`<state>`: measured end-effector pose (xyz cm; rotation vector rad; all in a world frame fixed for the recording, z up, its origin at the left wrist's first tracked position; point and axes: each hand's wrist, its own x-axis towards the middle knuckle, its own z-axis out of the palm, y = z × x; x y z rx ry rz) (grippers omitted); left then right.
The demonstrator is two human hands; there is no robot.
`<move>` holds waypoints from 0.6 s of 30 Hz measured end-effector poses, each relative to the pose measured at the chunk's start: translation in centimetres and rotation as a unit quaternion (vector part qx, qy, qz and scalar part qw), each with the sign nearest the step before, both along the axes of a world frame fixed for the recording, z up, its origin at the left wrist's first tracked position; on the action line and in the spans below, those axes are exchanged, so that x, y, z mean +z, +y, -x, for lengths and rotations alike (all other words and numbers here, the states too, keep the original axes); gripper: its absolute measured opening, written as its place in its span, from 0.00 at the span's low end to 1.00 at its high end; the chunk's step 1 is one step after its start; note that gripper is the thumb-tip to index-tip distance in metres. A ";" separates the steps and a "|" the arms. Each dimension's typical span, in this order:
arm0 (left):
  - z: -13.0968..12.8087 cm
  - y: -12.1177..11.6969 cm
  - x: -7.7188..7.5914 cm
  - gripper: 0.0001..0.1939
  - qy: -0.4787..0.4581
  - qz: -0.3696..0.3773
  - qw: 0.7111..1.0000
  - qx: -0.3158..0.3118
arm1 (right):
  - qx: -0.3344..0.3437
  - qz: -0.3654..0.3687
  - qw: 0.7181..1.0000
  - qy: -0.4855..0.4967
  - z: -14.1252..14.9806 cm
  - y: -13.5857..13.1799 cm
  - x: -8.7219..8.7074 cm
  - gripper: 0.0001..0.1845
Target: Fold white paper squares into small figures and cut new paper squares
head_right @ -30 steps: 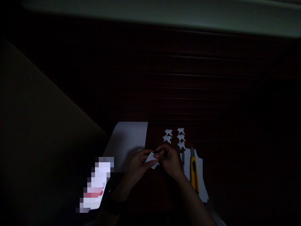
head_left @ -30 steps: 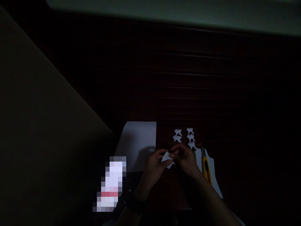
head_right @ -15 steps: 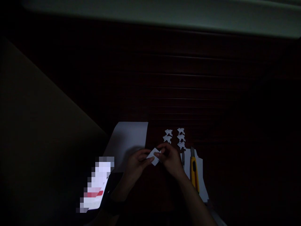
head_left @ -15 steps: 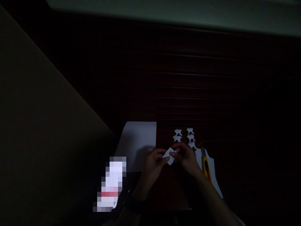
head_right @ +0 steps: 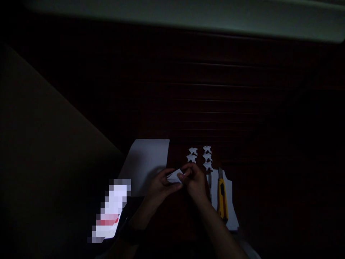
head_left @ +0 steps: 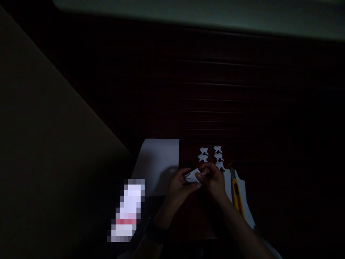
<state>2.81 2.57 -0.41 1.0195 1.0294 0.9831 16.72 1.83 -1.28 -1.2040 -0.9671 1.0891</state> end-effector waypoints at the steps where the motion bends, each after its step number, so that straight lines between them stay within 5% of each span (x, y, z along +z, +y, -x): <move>1: -0.1 0.0 0.0 0.30 -0.002 0.001 1.000 0.007 | -0.005 0.003 1.000 0.017 0.2 0.0 -0.2 0.11; 11: -0.3 -0.6 0.5 0.30 -0.021 -0.015 1.000 0.000 | -0.026 0.019 0.992 0.124 1.4 -0.3 -0.6 0.15; 18: 0.6 -1.1 1.1 0.26 0.067 -0.068 0.995 0.033 | 0.125 0.057 0.987 0.083 0.0 0.1 0.2 0.19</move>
